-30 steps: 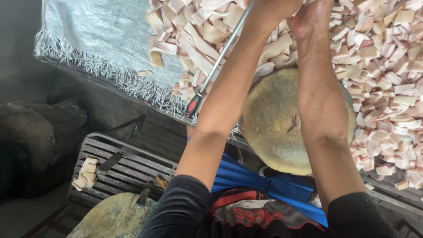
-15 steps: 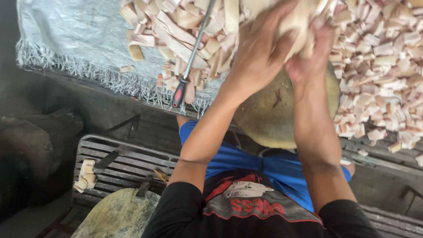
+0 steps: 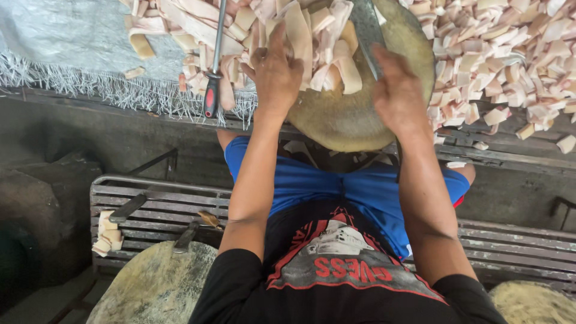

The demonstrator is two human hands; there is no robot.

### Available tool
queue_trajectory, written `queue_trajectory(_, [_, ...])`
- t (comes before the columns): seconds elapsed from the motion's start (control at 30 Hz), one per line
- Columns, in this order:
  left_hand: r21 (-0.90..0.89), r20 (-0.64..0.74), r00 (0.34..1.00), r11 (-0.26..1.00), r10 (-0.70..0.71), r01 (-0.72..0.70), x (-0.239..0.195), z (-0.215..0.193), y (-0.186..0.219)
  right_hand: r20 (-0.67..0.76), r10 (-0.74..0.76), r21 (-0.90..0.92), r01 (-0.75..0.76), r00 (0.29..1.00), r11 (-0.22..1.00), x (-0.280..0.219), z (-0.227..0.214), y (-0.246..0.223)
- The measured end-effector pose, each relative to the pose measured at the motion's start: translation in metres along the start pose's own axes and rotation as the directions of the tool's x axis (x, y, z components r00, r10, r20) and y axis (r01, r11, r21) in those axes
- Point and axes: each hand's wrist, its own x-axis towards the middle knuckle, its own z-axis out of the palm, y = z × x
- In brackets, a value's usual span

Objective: The person sits cross-legged on a metal bench and uses a large knife to chop strips of pork skin on a round wooden cutting board. The person repeatedly picks up strips, slices them into smaller pieces, and occasionally adjusts the pile of cut pieces on the board.

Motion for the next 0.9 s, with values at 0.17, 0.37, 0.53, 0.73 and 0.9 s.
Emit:
queue_trajectory(0.17, [-0.345,0.19,0.932,0.868,-0.309,0.358,0.009,0.013,-0.004,-0.054,0.278,-0.414,-0.275,0.959,0.868,-0.034,-0.004,0.028])
queue_trajectory(0.37, [-0.417,-0.023,0.984,0.896,-0.177,0.151,0.013,0.046,-0.013,-0.046,0.326,-0.281,-0.325,0.944,0.903,-0.057,0.019,0.072])
queue_trajectory(0.53, [-0.814,0.406,0.88,0.341,-0.245,0.47,0.014,0.038,-0.022,-0.029,0.292,-0.036,-0.293,0.956,0.955,-0.083,0.001,0.078])
queue_trajectory(0.73, [-0.777,0.624,0.771,-0.201,-0.123,0.597,0.007,0.024,-0.02,0.099,0.512,0.349,-0.512,0.853,0.785,-0.106,-0.004,0.058])
queue_trajectory(0.9, [-0.838,0.361,0.924,0.391,-0.124,0.38,0.003,0.028,-0.008,0.221,0.546,0.761,-0.493,0.809,0.423,-0.116,0.003,0.05])
